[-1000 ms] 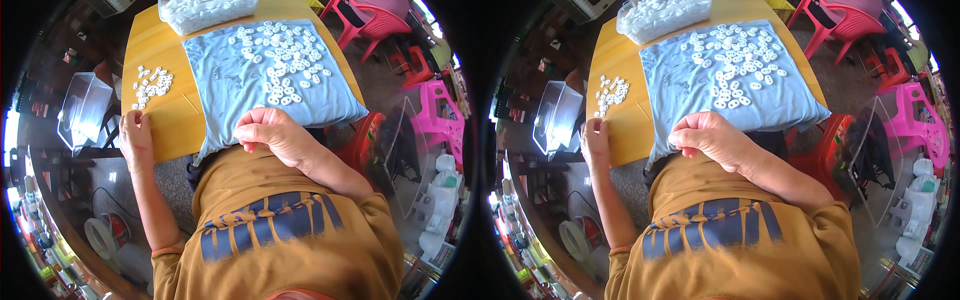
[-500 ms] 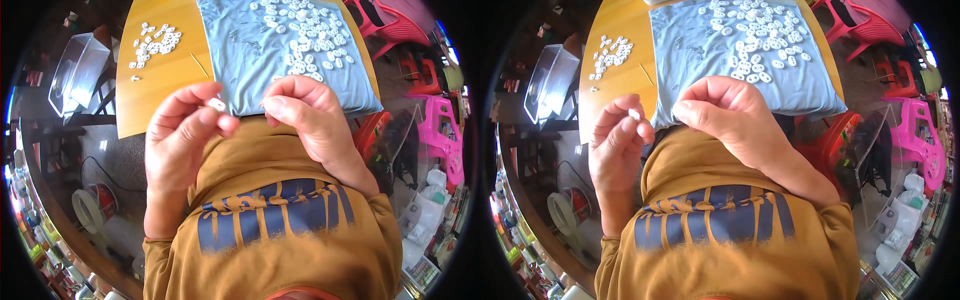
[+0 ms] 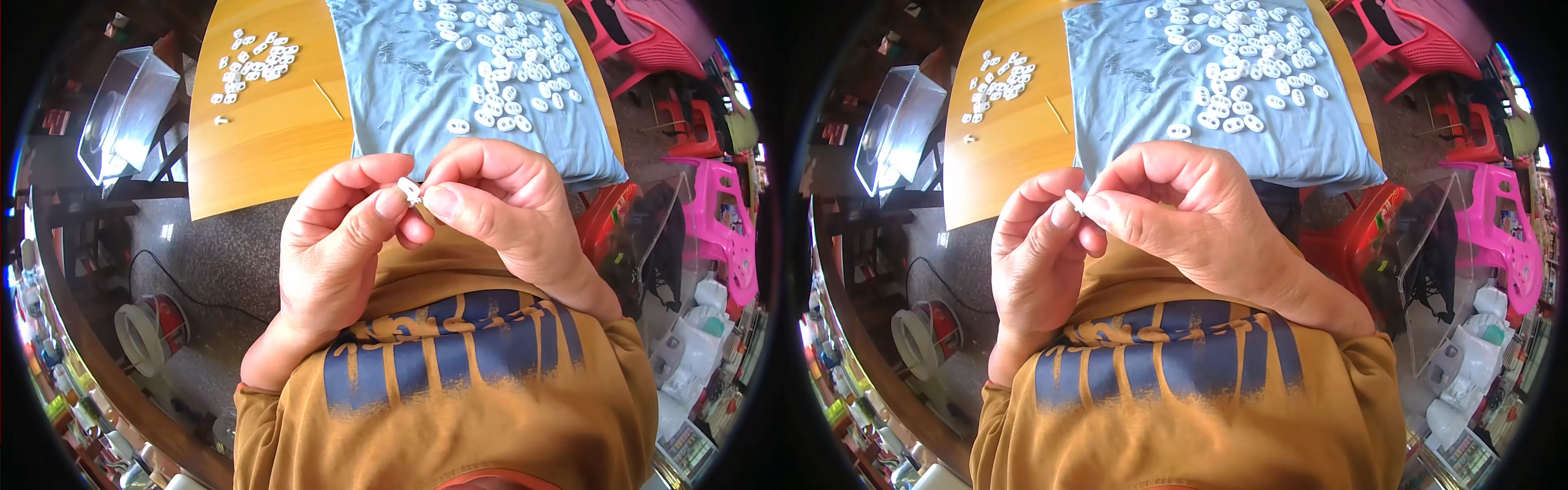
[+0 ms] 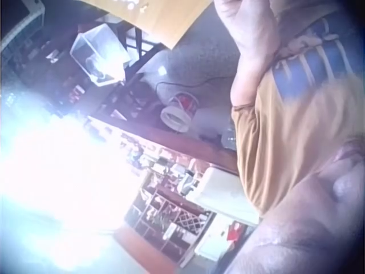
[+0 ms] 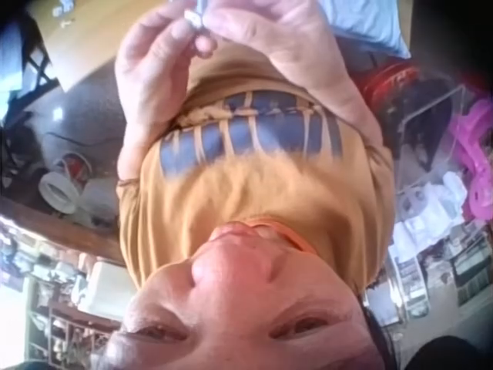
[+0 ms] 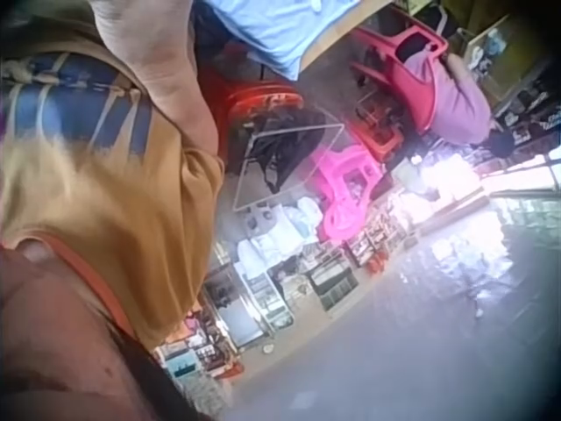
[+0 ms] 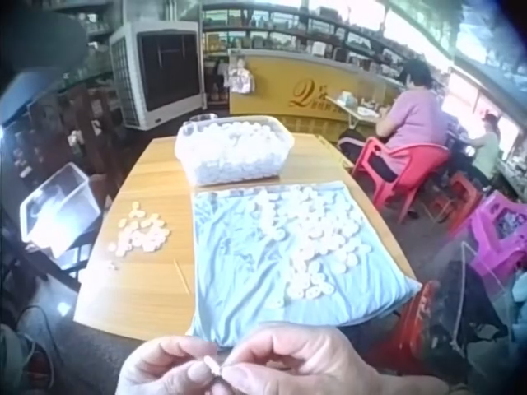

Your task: Assembling small white plastic button components with metal loop pins at a workstation.

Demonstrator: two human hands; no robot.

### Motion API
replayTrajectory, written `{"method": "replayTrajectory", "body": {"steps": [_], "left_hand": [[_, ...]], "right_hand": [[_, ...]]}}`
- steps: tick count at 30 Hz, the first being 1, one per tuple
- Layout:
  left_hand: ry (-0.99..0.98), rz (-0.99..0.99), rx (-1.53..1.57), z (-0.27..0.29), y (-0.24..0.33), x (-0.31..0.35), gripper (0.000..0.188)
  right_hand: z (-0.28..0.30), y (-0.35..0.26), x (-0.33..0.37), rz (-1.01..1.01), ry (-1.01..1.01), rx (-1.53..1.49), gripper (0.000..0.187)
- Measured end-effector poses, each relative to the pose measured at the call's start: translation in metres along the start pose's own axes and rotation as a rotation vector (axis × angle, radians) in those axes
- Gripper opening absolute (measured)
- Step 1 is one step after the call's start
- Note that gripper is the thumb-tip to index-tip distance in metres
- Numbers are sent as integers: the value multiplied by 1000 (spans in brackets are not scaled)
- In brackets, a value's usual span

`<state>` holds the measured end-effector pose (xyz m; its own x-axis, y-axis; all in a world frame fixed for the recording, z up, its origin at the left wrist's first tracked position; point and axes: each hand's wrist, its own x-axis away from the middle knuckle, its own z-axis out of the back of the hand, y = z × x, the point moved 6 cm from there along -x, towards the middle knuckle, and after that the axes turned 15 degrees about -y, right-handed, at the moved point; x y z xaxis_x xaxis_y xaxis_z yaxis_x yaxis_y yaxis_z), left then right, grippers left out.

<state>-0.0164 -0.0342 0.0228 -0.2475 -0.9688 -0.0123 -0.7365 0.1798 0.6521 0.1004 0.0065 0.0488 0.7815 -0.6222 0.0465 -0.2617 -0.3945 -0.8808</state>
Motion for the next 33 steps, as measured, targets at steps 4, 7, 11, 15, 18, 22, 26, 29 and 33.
{"method": "replayTrajectory", "body": {"steps": [4, 7, 11, 15, 18, 22, 26, 29, 33], "left_hand": [[-14, -41, -210, 3, 0, 2, 19], [-26, -70, -251, 1, 2, 1, 17], [-17, -106, -290, 1, 5, 4, 14], [47, -114, -357, -2, 6, 3, 13], [42, -132, -374, -1, 6, 2, 13], [-15, -140, -344, 1, 5, 3, 13], [3, -195, -525, -1, 8, 6, 12], [24, -250, -734, -3, 11, 6, 12], [31, -258, -819, -3, 10, 9, 11]], "right_hand": [[1, -4, -1, -16, 3, 38, 6], [3, -2, -1, 17, -37, 64, 11], [7, 1, 1, -5, 17, 164, 10], [9, -1, 1, 6, 28, 303, 9], [9, -5, 0, 164, 21, 473, 8], [8, -10, -1, 247, 24, 607, 4], [-6, -26, 2, 410, 34, 1026, 8], [-9, -25, 2, 448, 43, 1115, 10], [-9, -21, 2, 400, 35, 1052, 9]]}}
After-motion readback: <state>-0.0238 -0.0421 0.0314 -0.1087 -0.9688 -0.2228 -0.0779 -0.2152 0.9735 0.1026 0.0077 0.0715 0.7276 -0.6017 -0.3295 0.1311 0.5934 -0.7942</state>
